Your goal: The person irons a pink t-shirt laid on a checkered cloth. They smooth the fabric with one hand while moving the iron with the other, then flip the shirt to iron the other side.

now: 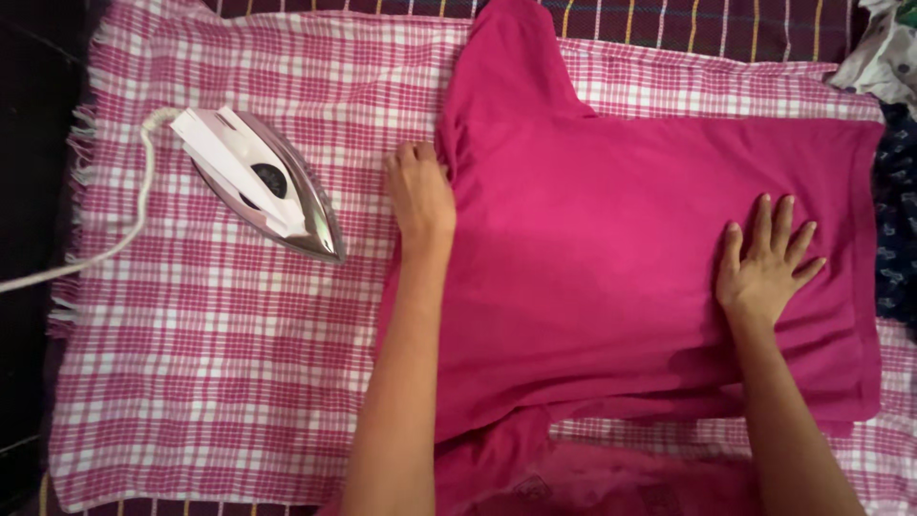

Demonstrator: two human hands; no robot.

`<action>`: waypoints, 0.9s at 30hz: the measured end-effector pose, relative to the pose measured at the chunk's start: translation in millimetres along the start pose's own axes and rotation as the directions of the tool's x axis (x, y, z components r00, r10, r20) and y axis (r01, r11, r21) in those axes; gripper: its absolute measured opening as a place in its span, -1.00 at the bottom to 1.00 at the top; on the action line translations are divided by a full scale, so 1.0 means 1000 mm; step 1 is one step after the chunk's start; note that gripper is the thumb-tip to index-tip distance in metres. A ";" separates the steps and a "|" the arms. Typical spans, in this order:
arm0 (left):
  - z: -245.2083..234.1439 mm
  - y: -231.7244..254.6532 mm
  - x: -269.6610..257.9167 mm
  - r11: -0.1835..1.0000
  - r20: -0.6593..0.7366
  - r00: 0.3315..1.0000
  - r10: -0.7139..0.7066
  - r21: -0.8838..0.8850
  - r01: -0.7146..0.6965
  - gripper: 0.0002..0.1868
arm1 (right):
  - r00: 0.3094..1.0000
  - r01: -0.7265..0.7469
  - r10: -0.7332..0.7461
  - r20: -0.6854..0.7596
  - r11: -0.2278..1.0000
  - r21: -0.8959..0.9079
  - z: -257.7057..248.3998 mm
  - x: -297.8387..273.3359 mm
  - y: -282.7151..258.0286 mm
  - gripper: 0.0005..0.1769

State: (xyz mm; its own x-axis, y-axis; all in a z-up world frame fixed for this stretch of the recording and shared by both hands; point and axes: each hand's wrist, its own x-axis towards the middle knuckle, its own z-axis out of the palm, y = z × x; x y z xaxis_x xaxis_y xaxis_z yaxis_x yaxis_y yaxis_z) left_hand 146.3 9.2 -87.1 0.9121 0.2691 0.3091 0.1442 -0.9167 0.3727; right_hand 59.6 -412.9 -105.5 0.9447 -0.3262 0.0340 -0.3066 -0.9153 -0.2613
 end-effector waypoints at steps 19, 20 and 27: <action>0.003 -0.043 0.033 0.964 0.263 0.938 -0.228 0.198 0.179 -0.68 | 0.999 -0.035 0.034 0.025 0.999 0.014 -0.003 0.001 -0.002 -0.21; -0.002 -0.041 0.032 0.971 0.240 0.955 -0.176 0.200 0.129 -0.76 | 0.999 -0.033 0.032 0.023 0.999 0.017 -0.003 0.000 -0.003 -0.22; -0.014 -0.020 0.021 0.940 0.246 0.931 0.271 -0.275 -0.201 -0.74 | 1.000 -0.026 0.026 0.018 1.000 0.004 -0.004 0.000 -0.002 -0.24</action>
State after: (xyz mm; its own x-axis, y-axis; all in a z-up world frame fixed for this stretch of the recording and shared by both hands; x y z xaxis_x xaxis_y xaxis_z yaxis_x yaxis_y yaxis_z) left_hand 157.2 37.2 -76.2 0.9823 -0.0700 0.1736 -0.1530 -0.8345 0.5293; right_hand 60.0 -411.7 -101.1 0.9385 -0.3452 0.0100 -0.3303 -0.9056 -0.2661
